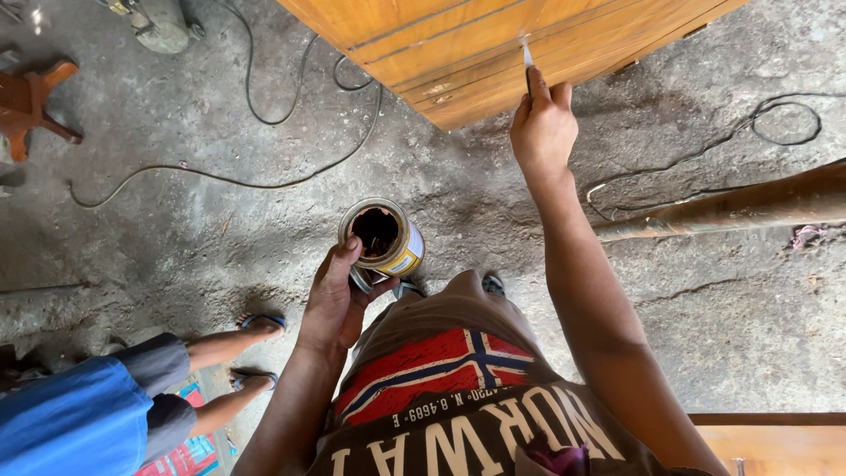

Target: The person retrieves a can of wood filler and a putty knife, then applies the filler into cracks and holes on a wooden cabinet door. The person repeatedly dips the putty knife into the can and spreads filler along the surface, working on multiple areas of the door.

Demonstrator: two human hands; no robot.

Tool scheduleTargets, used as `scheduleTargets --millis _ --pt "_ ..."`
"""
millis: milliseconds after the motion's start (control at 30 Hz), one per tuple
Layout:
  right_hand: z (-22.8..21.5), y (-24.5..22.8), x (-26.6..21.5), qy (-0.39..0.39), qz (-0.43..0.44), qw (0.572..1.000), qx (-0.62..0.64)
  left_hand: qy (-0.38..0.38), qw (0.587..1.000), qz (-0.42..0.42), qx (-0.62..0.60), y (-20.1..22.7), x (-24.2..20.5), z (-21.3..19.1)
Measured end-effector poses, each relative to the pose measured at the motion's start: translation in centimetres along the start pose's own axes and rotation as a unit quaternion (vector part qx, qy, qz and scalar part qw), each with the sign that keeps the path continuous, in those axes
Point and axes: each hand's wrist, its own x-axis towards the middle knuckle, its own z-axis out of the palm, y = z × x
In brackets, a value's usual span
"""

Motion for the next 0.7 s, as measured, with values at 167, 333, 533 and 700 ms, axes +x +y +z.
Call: scheduleTargets --millis 167,333,533,700 --pt "0.2 -0.4 0.8 -0.019 -0.012 0.998 -0.050 -0.001 1.000 0.000 -0.002 0.0 0.5 0.1" --pt "-1.8 -1.2 -0.8 -0.055 -0.006 0.998 -0.018 -0.002 1.000 -0.004 -0.003 0.1 0.7 0.1" --pt "-4.2 -1.0 -8.8 -0.079 0.030 0.995 0.046 -0.016 0.999 -0.027 -0.015 -0.8 1.3 -2.5" --pt "-7.5 -1.9 -17.7 -0.169 0.080 0.981 0.047 -0.050 0.998 -0.049 0.007 -0.8 3.1 -5.3"
